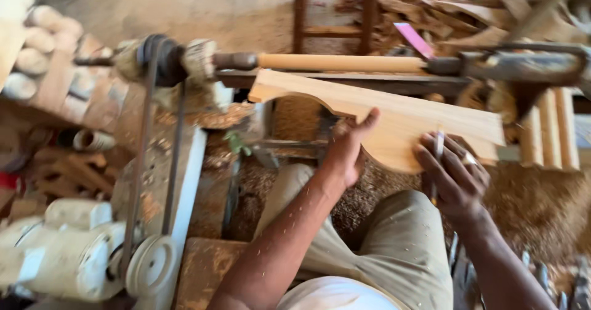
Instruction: The person shapes a rotating wooden piece using various chisels and files and marks specific points with a pencil.
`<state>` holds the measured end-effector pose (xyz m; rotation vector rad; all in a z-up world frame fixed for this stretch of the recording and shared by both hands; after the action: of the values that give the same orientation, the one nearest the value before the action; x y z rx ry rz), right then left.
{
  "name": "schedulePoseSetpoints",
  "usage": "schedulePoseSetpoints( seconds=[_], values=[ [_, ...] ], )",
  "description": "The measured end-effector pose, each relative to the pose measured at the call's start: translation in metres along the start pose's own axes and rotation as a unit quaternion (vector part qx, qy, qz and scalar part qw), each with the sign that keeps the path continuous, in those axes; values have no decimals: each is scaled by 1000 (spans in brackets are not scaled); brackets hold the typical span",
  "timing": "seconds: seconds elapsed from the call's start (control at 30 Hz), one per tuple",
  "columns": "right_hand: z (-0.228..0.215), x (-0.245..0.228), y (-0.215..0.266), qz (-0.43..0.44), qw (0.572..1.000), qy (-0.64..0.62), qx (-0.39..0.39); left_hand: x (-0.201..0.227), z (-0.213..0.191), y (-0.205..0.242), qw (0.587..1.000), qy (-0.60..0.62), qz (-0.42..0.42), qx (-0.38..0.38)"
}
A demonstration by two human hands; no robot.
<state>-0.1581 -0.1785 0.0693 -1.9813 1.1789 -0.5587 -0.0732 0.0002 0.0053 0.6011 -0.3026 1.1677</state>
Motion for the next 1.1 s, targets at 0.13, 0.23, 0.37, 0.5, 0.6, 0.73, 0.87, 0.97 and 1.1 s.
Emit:
schedulePoseSetpoints(
  seconds=[0.13, 0.23, 0.37, 0.5, 0.6, 0.73, 0.87, 0.97, 1.1],
  values=[
    [72, -15, -31, -37, 998, -40, 27, 43, -52, -37, 977, -73, 30, 199],
    [96, -18, -41, -32, 998, -61, -9, 57, -78, -65, 980, -23, 62, 187],
    [103, -20, -43, -22, 998, -54, -28, 59, -85, -77, 984, 88, 78, 136],
    [97, -15, -38, -39, 997, -64, -17, 77, -77, -59, 975, -16, 129, 179],
    [116, -19, -36, -18, 997, -71, -32, 93, -64, -51, 972, -13, 66, 227],
    [146, -20, -39, 15, 997, -68, -43, 110, -48, -60, 970, -19, 30, 240],
    [144, -20, -28, 54, 989, -83, -110, 113, -59, -67, 974, -22, 64, 218],
    [126, -17, -21, 119, 981, -73, -134, 110, -66, -74, 981, 1, 74, 181],
    [97, -3, -5, 269, 952, -144, 6, 105, -75, -76, 978, 1, 75, 195]
  ],
)
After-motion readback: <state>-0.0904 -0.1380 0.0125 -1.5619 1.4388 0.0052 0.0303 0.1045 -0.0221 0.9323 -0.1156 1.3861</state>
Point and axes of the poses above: each hand's wrist, its own y-axis away from the middle knuckle, its own z-axis out of the palm, x = y × z, the point moved 3 cm from there along -y, towards the middle knuckle, and after that the axes turned 14 degrees about y, right-handed, at the moved point
